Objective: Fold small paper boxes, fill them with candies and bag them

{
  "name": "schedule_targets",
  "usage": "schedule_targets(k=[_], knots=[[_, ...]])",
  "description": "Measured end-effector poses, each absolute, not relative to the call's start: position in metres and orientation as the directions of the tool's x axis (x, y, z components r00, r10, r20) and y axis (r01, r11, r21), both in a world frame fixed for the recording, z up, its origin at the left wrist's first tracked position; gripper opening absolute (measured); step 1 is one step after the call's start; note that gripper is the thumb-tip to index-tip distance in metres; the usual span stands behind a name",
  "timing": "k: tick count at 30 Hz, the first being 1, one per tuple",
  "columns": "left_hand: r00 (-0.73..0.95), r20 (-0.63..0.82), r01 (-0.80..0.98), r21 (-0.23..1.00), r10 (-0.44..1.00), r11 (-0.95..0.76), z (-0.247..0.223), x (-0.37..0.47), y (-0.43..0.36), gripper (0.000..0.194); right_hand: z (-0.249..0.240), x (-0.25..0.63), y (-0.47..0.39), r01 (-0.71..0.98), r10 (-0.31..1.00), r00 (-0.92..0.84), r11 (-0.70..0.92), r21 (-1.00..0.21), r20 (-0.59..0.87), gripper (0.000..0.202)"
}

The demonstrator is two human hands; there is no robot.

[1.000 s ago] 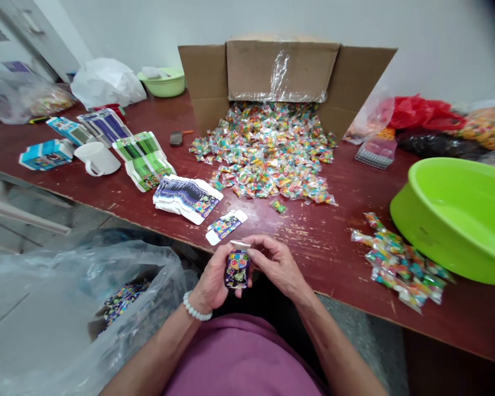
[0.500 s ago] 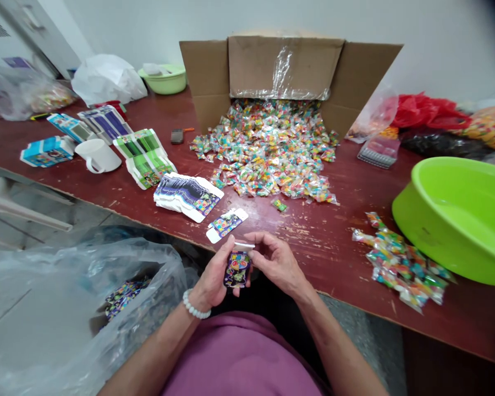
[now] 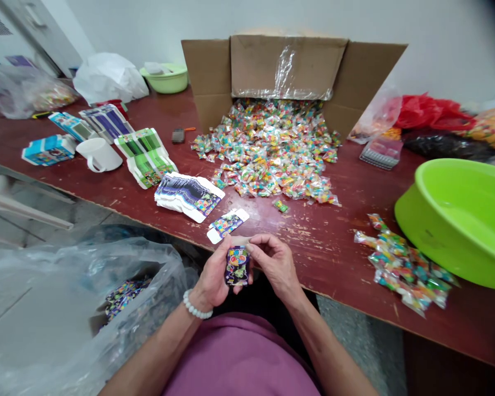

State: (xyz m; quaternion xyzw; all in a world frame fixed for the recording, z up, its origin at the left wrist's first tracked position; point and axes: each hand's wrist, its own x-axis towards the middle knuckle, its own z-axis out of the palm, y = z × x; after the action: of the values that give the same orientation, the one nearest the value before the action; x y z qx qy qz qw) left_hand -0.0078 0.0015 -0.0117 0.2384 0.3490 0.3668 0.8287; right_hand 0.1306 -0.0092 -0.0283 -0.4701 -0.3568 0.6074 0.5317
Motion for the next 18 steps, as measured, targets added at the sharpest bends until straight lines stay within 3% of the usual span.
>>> schedule_targets(k=[4,10,14,18], knots=[[0.487,-0.41,-0.43,0.656,0.771,0.62,-0.01,-0.006,0.002,0.054,-0.031,0.136,-0.011,-0.19,0.994,-0.017,-0.11,-0.976,-0.109,0.026],[0.486,-0.408,-0.431,0.658,0.773,0.618,-0.008,-0.007,0.001,0.051,-0.023,0.141,-0.008,-0.215,0.998,0.021,-0.045,-0.975,-0.051,0.029],[0.492,-0.414,-0.443,0.639,0.766,0.629,-0.007,-0.008,0.001,0.05,-0.019,0.147,-0.005,-0.036,0.992,-0.074,0.104,-0.994,0.106,0.013],[0.484,-0.448,-0.412,0.641,0.752,0.647,-0.005,-0.008,0.002,0.044,-0.016,0.153,-0.006,0.111,0.953,-0.156,0.276,-0.955,0.258,0.01]])
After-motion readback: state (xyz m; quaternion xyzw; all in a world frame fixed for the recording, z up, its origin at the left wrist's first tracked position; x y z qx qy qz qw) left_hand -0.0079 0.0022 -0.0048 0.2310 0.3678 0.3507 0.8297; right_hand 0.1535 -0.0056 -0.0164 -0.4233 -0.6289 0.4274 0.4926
